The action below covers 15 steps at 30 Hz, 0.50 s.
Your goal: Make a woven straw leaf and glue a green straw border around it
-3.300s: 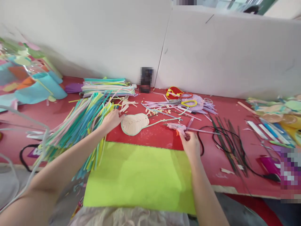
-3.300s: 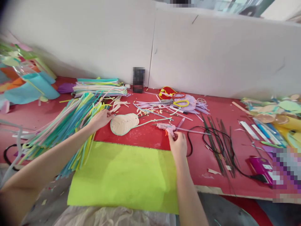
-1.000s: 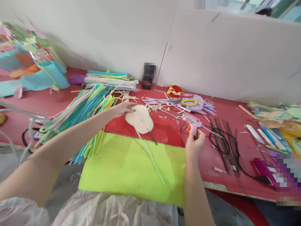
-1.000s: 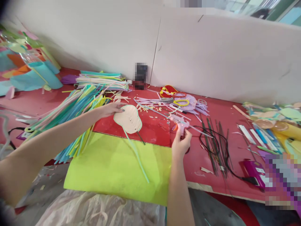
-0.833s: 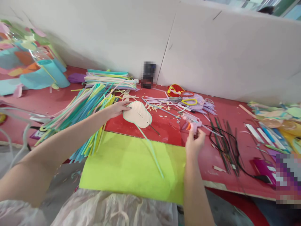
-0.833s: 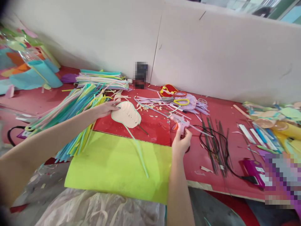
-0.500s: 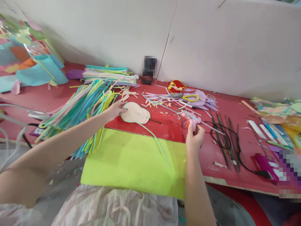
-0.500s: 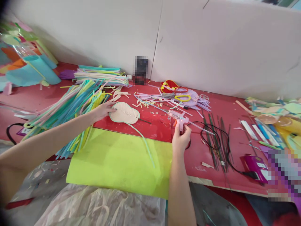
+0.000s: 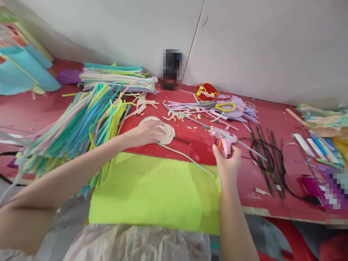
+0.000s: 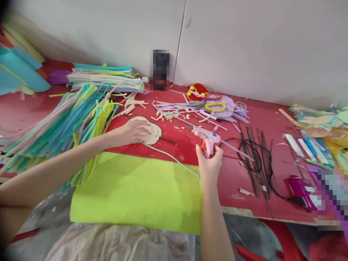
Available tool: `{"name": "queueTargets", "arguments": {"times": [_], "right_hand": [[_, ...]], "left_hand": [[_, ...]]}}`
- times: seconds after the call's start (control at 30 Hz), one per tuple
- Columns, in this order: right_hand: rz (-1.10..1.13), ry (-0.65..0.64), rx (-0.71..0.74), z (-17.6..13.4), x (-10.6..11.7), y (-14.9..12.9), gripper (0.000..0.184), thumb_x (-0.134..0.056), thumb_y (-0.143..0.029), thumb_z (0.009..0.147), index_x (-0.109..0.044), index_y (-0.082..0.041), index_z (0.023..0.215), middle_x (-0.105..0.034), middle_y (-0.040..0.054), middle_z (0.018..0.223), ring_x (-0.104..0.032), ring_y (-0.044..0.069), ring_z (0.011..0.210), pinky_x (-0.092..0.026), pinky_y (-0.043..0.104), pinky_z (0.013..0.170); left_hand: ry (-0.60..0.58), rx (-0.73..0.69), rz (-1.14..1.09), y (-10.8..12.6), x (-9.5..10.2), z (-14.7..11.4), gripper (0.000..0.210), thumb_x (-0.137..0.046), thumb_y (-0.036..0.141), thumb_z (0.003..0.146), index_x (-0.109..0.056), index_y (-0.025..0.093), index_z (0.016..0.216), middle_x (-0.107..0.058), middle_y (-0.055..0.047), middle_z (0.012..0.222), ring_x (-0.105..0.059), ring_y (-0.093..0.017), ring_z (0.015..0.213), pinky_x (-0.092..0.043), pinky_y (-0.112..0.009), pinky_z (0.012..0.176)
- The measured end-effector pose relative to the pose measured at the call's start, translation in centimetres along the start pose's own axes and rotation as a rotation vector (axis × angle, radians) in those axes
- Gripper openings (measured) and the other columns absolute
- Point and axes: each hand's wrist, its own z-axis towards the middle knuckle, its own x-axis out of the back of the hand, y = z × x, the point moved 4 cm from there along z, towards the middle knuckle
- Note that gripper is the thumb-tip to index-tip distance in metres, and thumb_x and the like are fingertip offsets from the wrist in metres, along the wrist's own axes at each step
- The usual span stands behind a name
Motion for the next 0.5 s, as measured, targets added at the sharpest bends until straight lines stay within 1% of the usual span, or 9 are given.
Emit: {"name": "queueTargets", "arguments": {"times": [0.03, 0.1, 0.13, 0.17, 0.23, 0.33, 0.4, 0.5], "right_hand": [[-0.011, -0.004, 0.005, -0.5, 0.2, -0.4, 0.063, -0.074, -0.058, 0.064, -0.056, -0.018, 0.11, -0.061, 0.0067, 0.097, -0.058, 0.021, 0.084, -0.047, 0.035, 0.079], [-0.047, -0.021, 0.011, -1.6, 0.4, -1.3, 0.062, -0.073, -0.06, 0.065, -0.056, -0.018, 0.108, -0.06, 0.0052, 0.092, -0.056, 0.02, 0.079, -0.046, 0.034, 0.076], [-0.064, -0.028, 0.018, -2.2, 0.5, -1.7, 0.061, -0.072, -0.06, 0.066, -0.056, -0.018, 0.107, -0.059, 0.0046, 0.089, -0.055, 0.02, 0.077, -0.045, 0.034, 0.075], [-0.077, -0.025, 0.028, -2.7, 0.7, -2.2, 0.06, -0.072, -0.061, 0.067, -0.056, -0.018, 0.106, -0.059, 0.0041, 0.087, -0.055, 0.019, 0.076, -0.045, 0.034, 0.075], [-0.093, -0.011, 0.044, -3.5, 0.8, -2.8, 0.06, -0.071, -0.061, 0.067, -0.056, -0.018, 0.106, -0.058, 0.0032, 0.084, -0.054, 0.019, 0.074, -0.044, 0.033, 0.074], [-0.115, 0.013, 0.038, -4.0, 0.9, -3.3, 0.059, -0.071, -0.062, 0.067, -0.056, -0.019, 0.105, -0.057, 0.0022, 0.082, -0.053, 0.019, 0.073, -0.044, 0.032, 0.072], [-0.134, 0.021, 0.027, -4.0, 0.9, -3.2, 0.058, -0.071, -0.062, 0.067, -0.056, -0.02, 0.104, -0.058, 0.0022, 0.083, -0.054, 0.019, 0.073, -0.043, 0.032, 0.071], [-0.156, 0.021, 0.009, -3.9, 0.7, -2.9, 0.056, -0.071, -0.061, 0.068, -0.056, -0.021, 0.103, -0.06, 0.0037, 0.087, -0.056, 0.02, 0.076, -0.043, 0.032, 0.072]], "left_hand": [[-0.036, -0.023, 0.009, -0.2, -0.4, 0.2, 0.046, -0.071, 0.029, 0.077, -0.061, 0.026, 0.122, -0.059, -0.007, 0.132, -0.048, -0.024, 0.13, -0.032, -0.041, 0.113], [-0.137, -0.072, 0.062, -0.5, -0.9, 0.4, 0.072, -0.075, 0.033, 0.074, -0.046, 0.026, 0.139, -0.044, -0.011, 0.148, -0.032, -0.029, 0.142, -0.021, -0.048, 0.118], [-0.182, -0.088, 0.1, -0.6, -0.9, 0.5, 0.08, -0.075, 0.035, 0.074, -0.039, 0.026, 0.144, -0.037, -0.012, 0.154, -0.026, -0.031, 0.144, -0.017, -0.05, 0.118], [-0.223, -0.099, 0.139, -0.7, -0.9, 0.7, 0.082, -0.073, 0.038, 0.075, -0.034, 0.026, 0.147, -0.031, -0.012, 0.156, -0.022, -0.033, 0.146, -0.015, -0.052, 0.118], [-0.273, -0.115, 0.194, -0.9, -0.6, 1.0, 0.078, -0.069, 0.042, 0.079, -0.033, 0.028, 0.147, -0.03, -0.01, 0.157, -0.021, -0.033, 0.146, -0.014, -0.052, 0.118], [-0.287, -0.165, 0.219, -1.2, -0.4, 1.6, 0.066, -0.064, 0.045, 0.082, -0.042, 0.027, 0.142, -0.041, -0.009, 0.151, -0.031, -0.031, 0.142, -0.017, -0.049, 0.116], [-0.245, -0.187, 0.213, -1.5, -0.4, 1.8, 0.061, -0.064, 0.045, 0.082, -0.049, 0.027, 0.137, -0.048, -0.009, 0.146, -0.04, -0.03, 0.136, -0.021, -0.046, 0.115], [-0.158, -0.163, 0.171, -1.8, -0.6, 1.7, 0.056, -0.066, 0.042, 0.079, -0.055, 0.03, 0.132, -0.054, -0.006, 0.141, -0.046, -0.028, 0.132, -0.023, -0.042, 0.113]]}}
